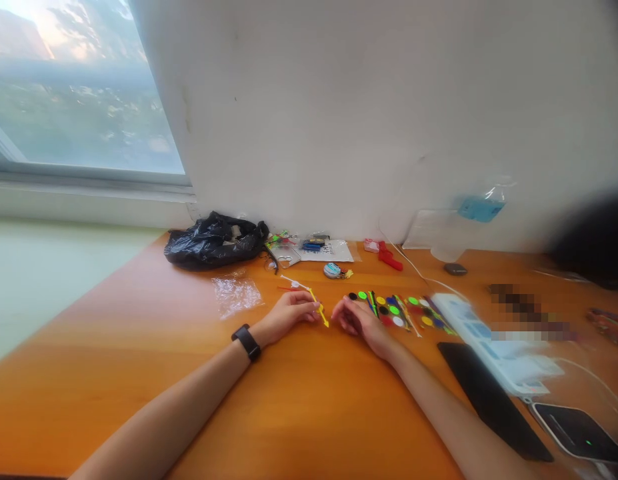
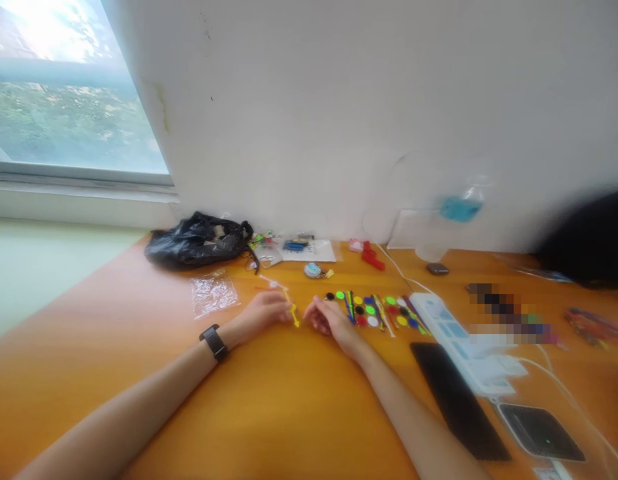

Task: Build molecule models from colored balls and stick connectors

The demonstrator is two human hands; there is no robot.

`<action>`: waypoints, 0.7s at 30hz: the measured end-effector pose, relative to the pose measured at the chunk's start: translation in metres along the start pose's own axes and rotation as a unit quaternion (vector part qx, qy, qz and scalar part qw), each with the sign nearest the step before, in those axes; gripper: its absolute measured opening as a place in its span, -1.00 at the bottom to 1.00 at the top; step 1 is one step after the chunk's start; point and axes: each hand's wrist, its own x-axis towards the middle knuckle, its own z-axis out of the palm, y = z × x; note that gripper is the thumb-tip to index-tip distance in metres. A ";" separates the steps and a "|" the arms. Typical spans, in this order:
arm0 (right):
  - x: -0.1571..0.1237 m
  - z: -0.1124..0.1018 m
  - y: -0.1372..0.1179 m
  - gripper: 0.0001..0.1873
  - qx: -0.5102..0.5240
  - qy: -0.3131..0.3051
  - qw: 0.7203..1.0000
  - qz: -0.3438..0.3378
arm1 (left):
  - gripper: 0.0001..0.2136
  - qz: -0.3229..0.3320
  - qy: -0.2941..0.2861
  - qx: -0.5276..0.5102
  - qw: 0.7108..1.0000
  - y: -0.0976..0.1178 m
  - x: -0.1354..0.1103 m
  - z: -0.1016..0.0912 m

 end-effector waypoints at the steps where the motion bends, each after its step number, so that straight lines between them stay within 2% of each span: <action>1: -0.001 0.001 -0.001 -0.43 -0.026 -0.007 1.000 -0.011 | -0.63 0.007 -0.004 0.006 1.000 0.000 -0.001 0.001; 4: -0.004 0.003 -0.002 -0.56 -0.105 -0.048 0.993 -0.040 | -0.61 0.025 -0.007 0.013 1.000 0.001 -0.002 0.002; 6: -0.004 0.004 -0.002 -0.57 -0.125 -0.063 0.989 -0.038 | -0.60 0.030 0.000 0.016 0.999 0.002 -0.004 0.004; 8: -0.003 0.005 -0.003 -0.56 -0.130 -0.051 0.989 -0.036 | -0.59 0.031 0.014 0.037 0.999 0.003 -0.005 0.007; 11: -0.002 0.004 -0.005 -0.54 -0.120 -0.011 0.992 -0.037 | -0.62 0.054 0.033 0.126 0.990 0.001 -0.008 0.011; 16: -0.001 0.005 -0.004 -0.49 -0.068 -0.021 0.997 0.016 | -0.76 0.149 0.005 0.296 0.944 -0.012 -0.010 0.013; 21: 0.000 0.005 -0.002 -0.47 -0.072 -0.036 0.997 0.017 | -0.87 0.187 0.000 0.389 0.902 -0.023 -0.011 0.014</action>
